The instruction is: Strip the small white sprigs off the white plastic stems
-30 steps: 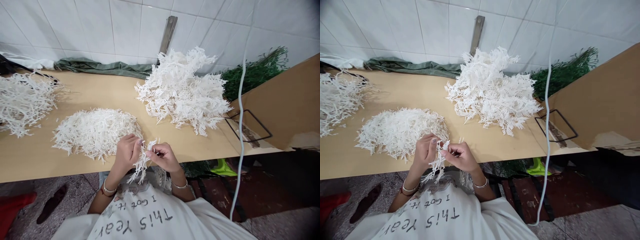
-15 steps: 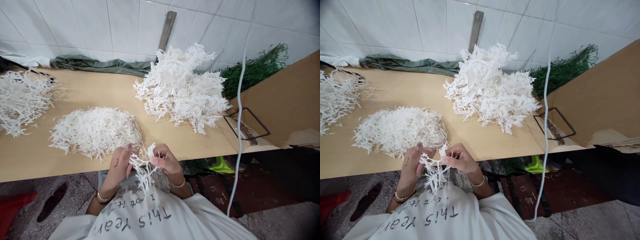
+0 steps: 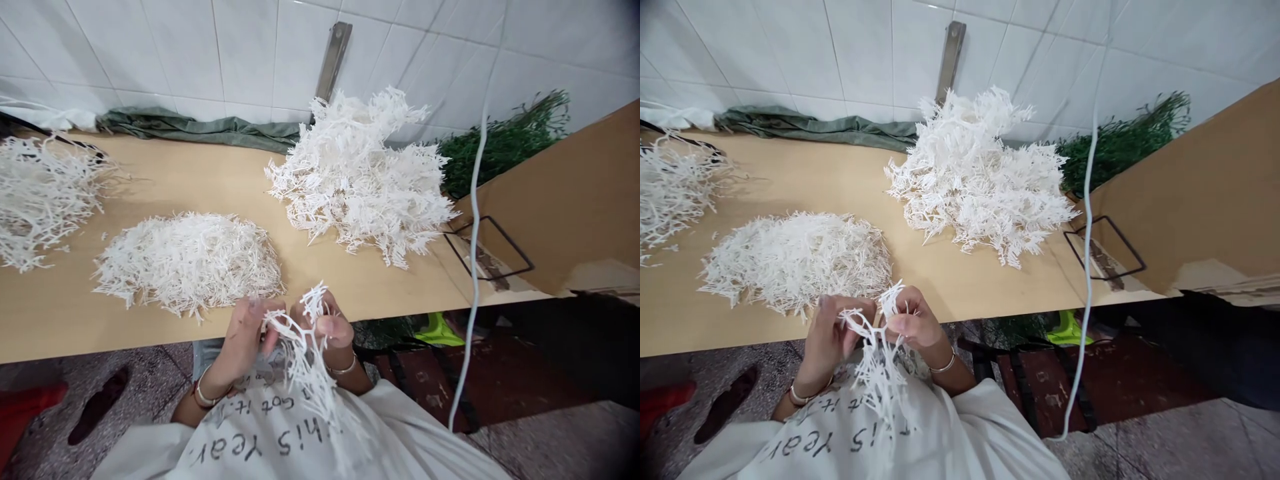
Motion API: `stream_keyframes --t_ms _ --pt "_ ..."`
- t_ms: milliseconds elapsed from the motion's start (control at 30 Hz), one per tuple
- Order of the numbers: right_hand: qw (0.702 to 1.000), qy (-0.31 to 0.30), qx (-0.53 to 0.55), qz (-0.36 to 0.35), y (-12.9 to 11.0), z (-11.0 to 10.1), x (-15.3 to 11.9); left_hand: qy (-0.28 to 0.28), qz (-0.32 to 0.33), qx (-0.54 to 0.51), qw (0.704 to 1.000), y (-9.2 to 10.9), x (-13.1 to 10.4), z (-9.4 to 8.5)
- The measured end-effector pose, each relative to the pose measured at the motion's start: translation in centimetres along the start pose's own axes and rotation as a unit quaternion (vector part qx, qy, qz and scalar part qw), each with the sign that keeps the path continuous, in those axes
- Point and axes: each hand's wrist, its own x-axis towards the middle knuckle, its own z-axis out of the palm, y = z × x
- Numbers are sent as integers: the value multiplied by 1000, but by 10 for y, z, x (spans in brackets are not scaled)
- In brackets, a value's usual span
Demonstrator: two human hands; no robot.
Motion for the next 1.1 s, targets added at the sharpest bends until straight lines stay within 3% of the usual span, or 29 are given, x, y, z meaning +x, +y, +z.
stream_keyframes --t_ms 67,167,367,500,667,800,867,933,1033,1100 --pt "999 18 -34 -8 -8 -1 -3 38 18 -51 998 3 7 0" --pt "995 37 -90 -14 -16 -5 -6 74 74 -15 994 6 11 -6" --pt "985 15 -169 14 -25 -20 -9 -14 54 21 998 16 9 -28" --pt "983 0 -178 33 -30 -23 -9 -97 100 52 989 17 12 -40" --pt "982 2 -177 57 -29 -24 -10 -49 135 135 980 17 13 -40" --pt "982 3 -177 58 -28 -24 -10 -21 155 92 983 14 13 -38" --pt "981 8 -183 56 -31 -23 -10 -11 165 124 978 13 14 -42" --pt "980 20 -189 55 -36 -22 -10 -12 205 227 952 13 16 -48" --pt "972 53 -223 52 -49 -22 -8 -27 298 392 870 15 19 -59" --pt "962 70 -257 59 -58 -25 -8 -51 338 445 828 20 17 -66"
